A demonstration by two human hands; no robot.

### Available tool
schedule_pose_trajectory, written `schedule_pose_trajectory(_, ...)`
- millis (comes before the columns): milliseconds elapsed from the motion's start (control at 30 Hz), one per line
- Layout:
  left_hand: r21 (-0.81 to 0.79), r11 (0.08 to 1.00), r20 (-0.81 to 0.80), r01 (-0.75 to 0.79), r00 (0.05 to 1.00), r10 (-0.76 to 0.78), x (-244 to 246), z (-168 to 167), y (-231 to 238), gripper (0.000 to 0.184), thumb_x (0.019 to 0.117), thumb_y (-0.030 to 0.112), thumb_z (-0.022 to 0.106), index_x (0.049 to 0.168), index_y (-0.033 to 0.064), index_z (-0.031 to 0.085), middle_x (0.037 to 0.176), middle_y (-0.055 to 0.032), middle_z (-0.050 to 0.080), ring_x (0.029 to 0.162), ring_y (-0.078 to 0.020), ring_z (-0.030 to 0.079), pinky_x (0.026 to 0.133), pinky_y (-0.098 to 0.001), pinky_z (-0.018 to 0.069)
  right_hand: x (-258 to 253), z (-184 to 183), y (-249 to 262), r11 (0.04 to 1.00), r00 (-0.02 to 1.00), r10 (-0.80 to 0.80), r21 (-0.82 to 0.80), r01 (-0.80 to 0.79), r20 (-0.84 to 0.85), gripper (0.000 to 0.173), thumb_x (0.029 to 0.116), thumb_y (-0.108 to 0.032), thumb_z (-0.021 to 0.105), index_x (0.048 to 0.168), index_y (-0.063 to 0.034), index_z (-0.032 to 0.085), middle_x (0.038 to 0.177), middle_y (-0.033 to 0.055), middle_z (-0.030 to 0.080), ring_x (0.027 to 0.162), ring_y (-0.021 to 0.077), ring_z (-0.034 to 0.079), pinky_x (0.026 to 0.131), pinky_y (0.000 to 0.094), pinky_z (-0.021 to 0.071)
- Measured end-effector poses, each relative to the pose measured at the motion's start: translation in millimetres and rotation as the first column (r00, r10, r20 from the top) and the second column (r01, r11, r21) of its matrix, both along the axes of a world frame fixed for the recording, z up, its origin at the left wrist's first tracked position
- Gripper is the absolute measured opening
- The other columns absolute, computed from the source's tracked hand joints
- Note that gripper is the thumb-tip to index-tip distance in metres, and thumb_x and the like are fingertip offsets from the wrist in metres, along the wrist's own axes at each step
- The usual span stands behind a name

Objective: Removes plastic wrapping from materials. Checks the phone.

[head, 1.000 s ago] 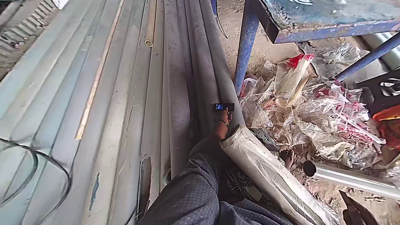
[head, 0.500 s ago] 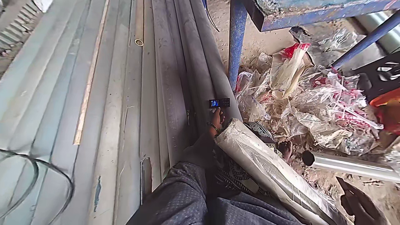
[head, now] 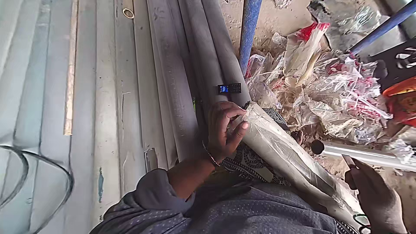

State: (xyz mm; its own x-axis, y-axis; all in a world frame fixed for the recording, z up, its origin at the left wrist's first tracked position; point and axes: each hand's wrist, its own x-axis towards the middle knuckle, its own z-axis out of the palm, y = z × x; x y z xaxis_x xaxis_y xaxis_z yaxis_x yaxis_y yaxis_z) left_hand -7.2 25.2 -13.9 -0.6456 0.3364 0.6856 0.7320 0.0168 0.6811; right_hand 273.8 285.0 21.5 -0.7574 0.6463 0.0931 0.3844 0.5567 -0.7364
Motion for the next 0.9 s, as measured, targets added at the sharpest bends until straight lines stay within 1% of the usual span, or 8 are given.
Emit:
schedule_pose_trajectory(100, -0.003, 1.000, 0.062, -0.020, 0.998, 0.020, 24.9, -5.3, 4.7, 0.042, 0.1009, 0.046, 0.059, 0.122, 0.0093, 0.054, 0.129, -0.0100, 0.055, 0.137, -0.0195, 0.044, 0.117, -0.0379, 0.0335, -27.4, 11.9, -14.8, 0.994, 0.991, 0.110, 0.028, -0.107, -0.083, 0.038, 0.1072, -0.021, 0.046, 0.121, 0.0106, 0.062, 0.078, -0.0078, 0.060, 0.066, -0.0120, 0.052, 0.064, 0.0087, 0.0464)
schedule_pose_trajectory(167, -0.060, 0.996, 0.041, -0.070, 0.997, 0.072, 34.5, -12.5, 5.8, 0.051, 0.0987, 0.049, 0.060, 0.127, 0.0077, 0.051, 0.141, -0.0158, 0.051, 0.147, -0.0263, 0.035, 0.122, -0.0434, 0.0260, -48.9, 19.0, -25.1, 0.970, 0.970, 0.221, 0.120, -0.209, -0.097, 0.039, 0.1080, -0.025, 0.048, 0.119, 0.0074, 0.065, 0.080, -0.0028, 0.065, 0.068, -0.0097, 0.054, 0.065, 0.0102, 0.0476)
schedule_pose_trajectory(267, -0.141, 0.988, -0.123, -0.067, 0.991, 0.049, 48.5, -20.5, 4.0, 0.038, 0.1044, 0.051, 0.049, 0.126, 0.0211, 0.056, 0.152, -0.0021, 0.045, 0.155, -0.0201, 0.019, 0.126, -0.0486, 0.0110, -81.5, 32.1, -45.7, 0.895, 0.931, 0.363, 0.298, -0.333, -0.050, 0.037, 0.1073, -0.028, 0.050, 0.114, 0.0022, 0.070, 0.081, 0.0104, 0.069, 0.067, 0.0025, 0.060, 0.064, 0.0174, 0.0501)
schedule_pose_trajectory(333, -0.165, 0.986, -0.225, 0.000, 0.974, -0.038, 60.1, -25.5, 3.5, 0.030, 0.1086, 0.042, 0.044, 0.129, 0.0265, 0.060, 0.150, 0.0049, 0.050, 0.154, -0.0161, 0.022, 0.125, -0.0487, 0.0057, -100.3, 37.9, -56.9, 0.831, 0.911, 0.413, 0.410, -0.375, -0.005, 0.034, 0.1074, -0.028, 0.050, 0.110, -0.0020, 0.072, 0.077, 0.0135, 0.069, 0.064, 0.0148, 0.063, 0.060, 0.0279, 0.0507)
schedule_pose_trajectory(467, -0.212, 0.973, -0.320, 0.090, 0.934, -0.156, 80.6, -32.9, 11.6, 0.024, 0.1087, 0.032, 0.045, 0.126, 0.0271, 0.061, 0.142, 0.0078, 0.058, 0.147, -0.0140, 0.035, 0.121, -0.0468, 0.0132, -126.9, 44.7, -68.3, 0.759, 0.907, 0.416, 0.523, -0.388, 0.070, 0.031, 0.1066, -0.025, 0.048, 0.111, -0.0036, 0.070, 0.069, 0.0117, 0.064, 0.058, 0.0234, 0.060, 0.053, 0.0381, 0.0473)
schedule_pose_trajectory(600, -0.237, 0.968, -0.308, 0.083, 0.939, -0.156, 82.3, -36.1, 15.7, 0.026, 0.1088, 0.034, 0.044, 0.128, 0.0281, 0.060, 0.146, 0.0093, 0.055, 0.148, -0.0124, 0.032, 0.120, -0.0433, 0.0131, -138.2, 48.0, -72.2, 0.740, 0.906, 0.408, 0.542, -0.399, 0.111, 0.030, 0.1053, -0.022, 0.048, 0.113, -0.0031, 0.071, 0.070, 0.0106, 0.065, 0.060, 0.0236, 0.061, 0.056, 0.0381, 0.0483)
schedule_pose_trajectory(767, -0.242, 0.962, -0.275, 0.126, 0.942, -0.193, 77.1, -38.6, 16.2, 0.027, 0.1078, 0.030, 0.048, 0.133, 0.0271, 0.056, 0.149, 0.0074, 0.049, 0.150, -0.0105, 0.026, 0.123, -0.0431, 0.0052, -143.7, 50.7, -73.2, 0.696, 0.894, 0.424, 0.579, -0.424, 0.145, 0.026, 0.1050, -0.019, 0.051, 0.113, -0.0040, 0.070, 0.075, 0.0125, 0.069, 0.066, 0.0273, 0.064, 0.059, 0.0402, 0.0483)
schedule_pose_trajectory(900, -0.272, 0.959, -0.328, 0.073, 0.930, -0.164, 64.1, -31.4, 14.5, 0.026, 0.1071, 0.025, 0.048, 0.132, 0.0281, 0.057, 0.135, 0.0085, 0.059, 0.136, -0.0108, 0.042, 0.114, -0.0347, 0.0203, -151.2, 52.8, -79.6, 0.632, 0.874, 0.459, 0.633, -0.447, 0.160, 0.030, 0.1039, -0.013, 0.050, 0.124, -0.0104, 0.073, 0.085, 0.0152, 0.074, 0.072, 0.0318, 0.069, 0.061, 0.0430, 0.0503)
